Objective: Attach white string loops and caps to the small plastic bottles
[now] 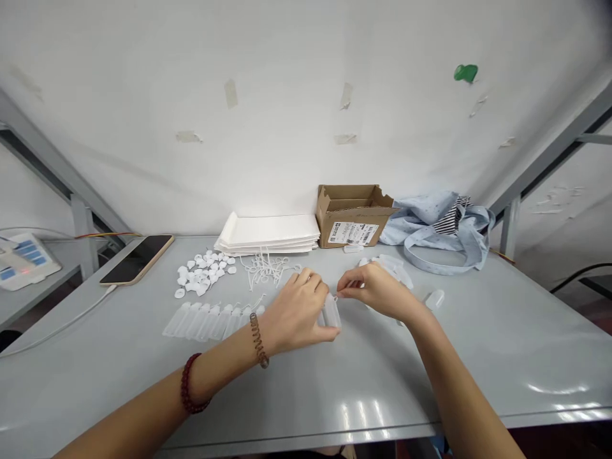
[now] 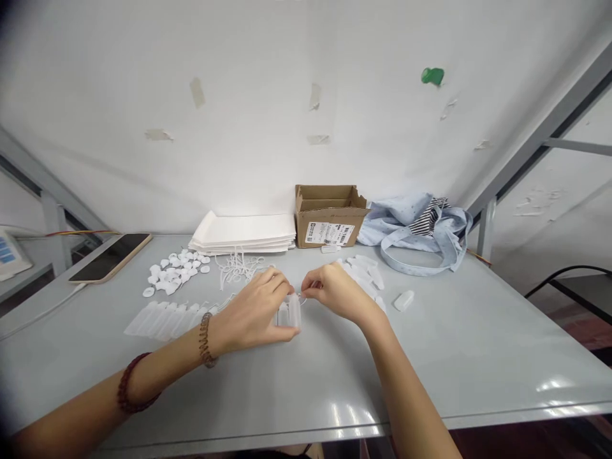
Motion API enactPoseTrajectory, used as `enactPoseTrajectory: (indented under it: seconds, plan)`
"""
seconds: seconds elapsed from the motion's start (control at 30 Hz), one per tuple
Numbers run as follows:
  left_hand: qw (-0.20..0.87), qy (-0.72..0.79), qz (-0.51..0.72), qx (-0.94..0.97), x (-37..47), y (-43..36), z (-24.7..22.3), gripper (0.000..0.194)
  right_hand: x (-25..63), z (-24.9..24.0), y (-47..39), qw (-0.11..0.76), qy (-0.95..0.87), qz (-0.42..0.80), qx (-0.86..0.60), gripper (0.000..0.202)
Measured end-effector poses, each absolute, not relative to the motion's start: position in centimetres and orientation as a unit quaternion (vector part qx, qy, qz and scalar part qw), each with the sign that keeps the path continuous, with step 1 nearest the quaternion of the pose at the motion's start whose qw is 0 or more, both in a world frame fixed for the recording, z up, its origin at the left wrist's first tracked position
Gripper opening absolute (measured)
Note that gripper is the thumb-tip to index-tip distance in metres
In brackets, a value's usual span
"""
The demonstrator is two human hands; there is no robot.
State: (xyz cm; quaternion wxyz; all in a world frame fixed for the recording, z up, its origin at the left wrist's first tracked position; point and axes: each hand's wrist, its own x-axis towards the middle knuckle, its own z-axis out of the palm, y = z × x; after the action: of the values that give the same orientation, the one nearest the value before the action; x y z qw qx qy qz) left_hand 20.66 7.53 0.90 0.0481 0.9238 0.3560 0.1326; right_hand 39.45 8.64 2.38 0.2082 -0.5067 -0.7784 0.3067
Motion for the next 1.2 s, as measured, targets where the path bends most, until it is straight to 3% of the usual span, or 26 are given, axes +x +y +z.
enactPoseTrajectory:
  seconds: [0.17, 0.3, 0.77, 1.03, 1.2]
  plan:
    - [0.011, 0.339, 0.068, 0.938, 21.1, 7.8, 0.5, 0.037, 39.7, 1.9, 8.7, 0.082, -0.813, 0.26, -0.514, 0.02]
    - [-0.01, 0.34, 0.051, 0.939, 21.4, 7.9, 0.0, 0.035, 39.4, 1.6, 8.6, 0.05, -0.81, 0.242, -0.532, 0.021]
    - [0.006, 0.349, 0.024, 0.937, 21.2, 7.8, -0.1, 0.041, 39.4, 1.3, 8.9, 0.056, -0.817, 0.22, -0.53, 0.021]
    - [0.073, 0.355, 0.072, 0.929, 19.8, 7.1, 0.7, 0.048, 40.5, 1.3, 9.3, 0.085, -0.809, 0.237, -0.531, 0.02]
    - [0.099, 0.425, 0.12, 0.892, 17.1, 8.4, 1.5, 0.03, 41.7, 1.9, 9.7, 0.127, -0.763, 0.214, -0.596, 0.017]
